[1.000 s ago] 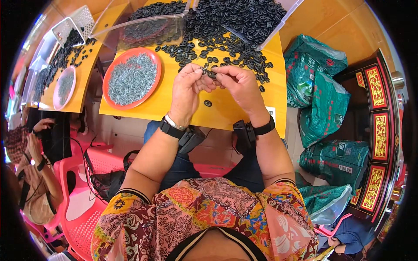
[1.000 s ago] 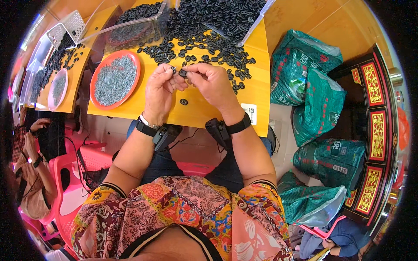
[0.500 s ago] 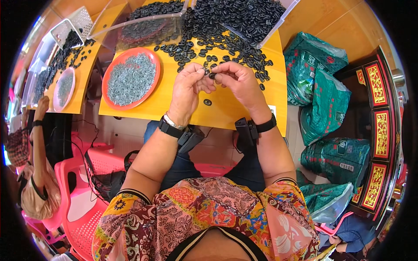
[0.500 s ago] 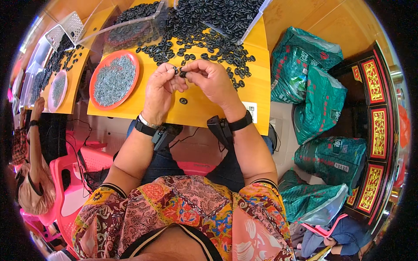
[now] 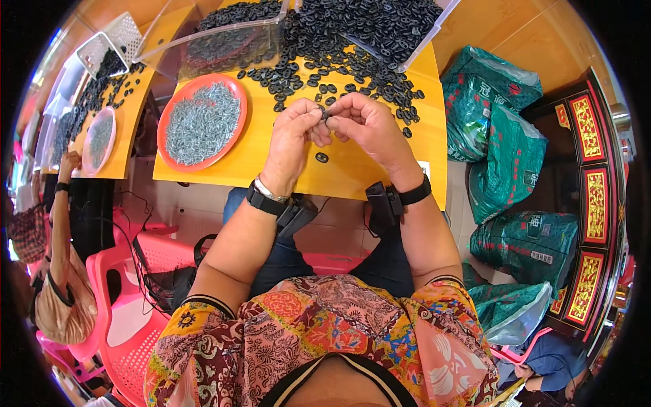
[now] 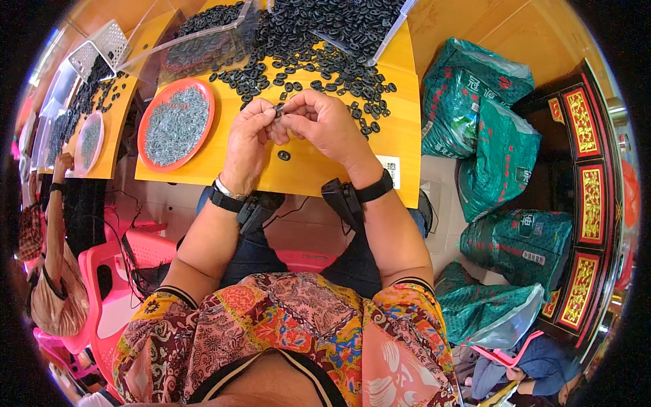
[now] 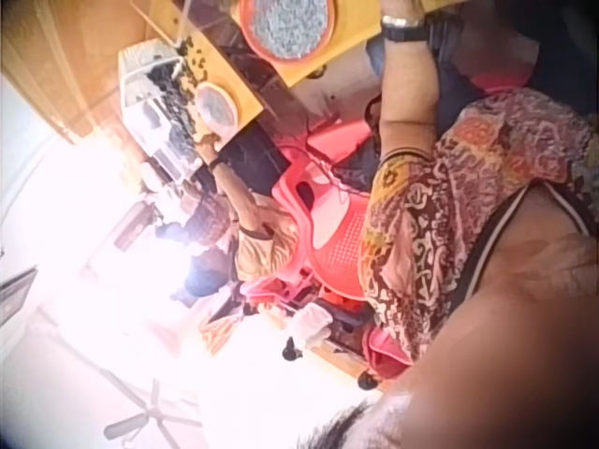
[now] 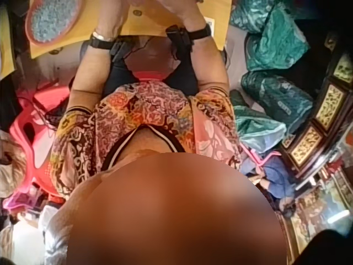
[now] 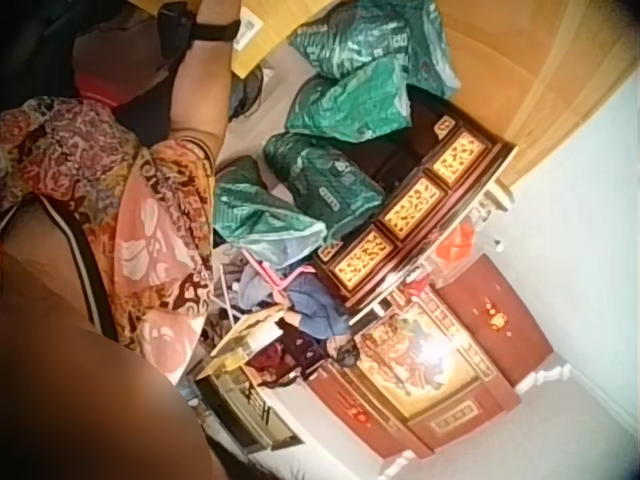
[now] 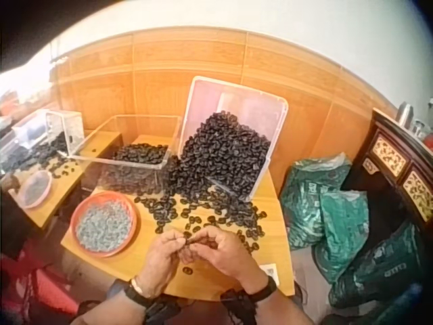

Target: Sorting and inspecting small black industrial components on a manual workstation.

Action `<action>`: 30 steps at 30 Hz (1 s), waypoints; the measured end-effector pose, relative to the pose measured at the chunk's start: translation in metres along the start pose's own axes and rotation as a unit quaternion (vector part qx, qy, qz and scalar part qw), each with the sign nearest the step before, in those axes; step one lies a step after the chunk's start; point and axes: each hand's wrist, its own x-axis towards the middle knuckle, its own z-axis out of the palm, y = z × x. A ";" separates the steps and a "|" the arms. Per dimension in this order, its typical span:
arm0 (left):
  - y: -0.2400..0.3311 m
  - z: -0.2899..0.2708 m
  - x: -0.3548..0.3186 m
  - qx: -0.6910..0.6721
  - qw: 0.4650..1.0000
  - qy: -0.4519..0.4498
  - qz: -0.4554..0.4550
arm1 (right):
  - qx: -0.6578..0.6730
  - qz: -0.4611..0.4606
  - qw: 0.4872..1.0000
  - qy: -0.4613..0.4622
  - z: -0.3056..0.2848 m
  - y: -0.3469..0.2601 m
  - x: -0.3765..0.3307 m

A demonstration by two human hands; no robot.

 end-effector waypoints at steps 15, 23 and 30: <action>0.002 0.005 -0.003 0.009 1.000 0.027 0.001 | 0.038 0.013 0.998 0.049 -0.005 0.002 0.003; 0.003 0.006 -0.004 0.070 0.997 0.024 0.012 | 0.024 0.010 0.998 0.057 -0.003 -0.003 -0.001; 0.000 0.004 -0.003 0.068 0.997 0.022 -0.006 | 0.032 -0.010 0.996 0.083 -0.001 -0.007 -0.001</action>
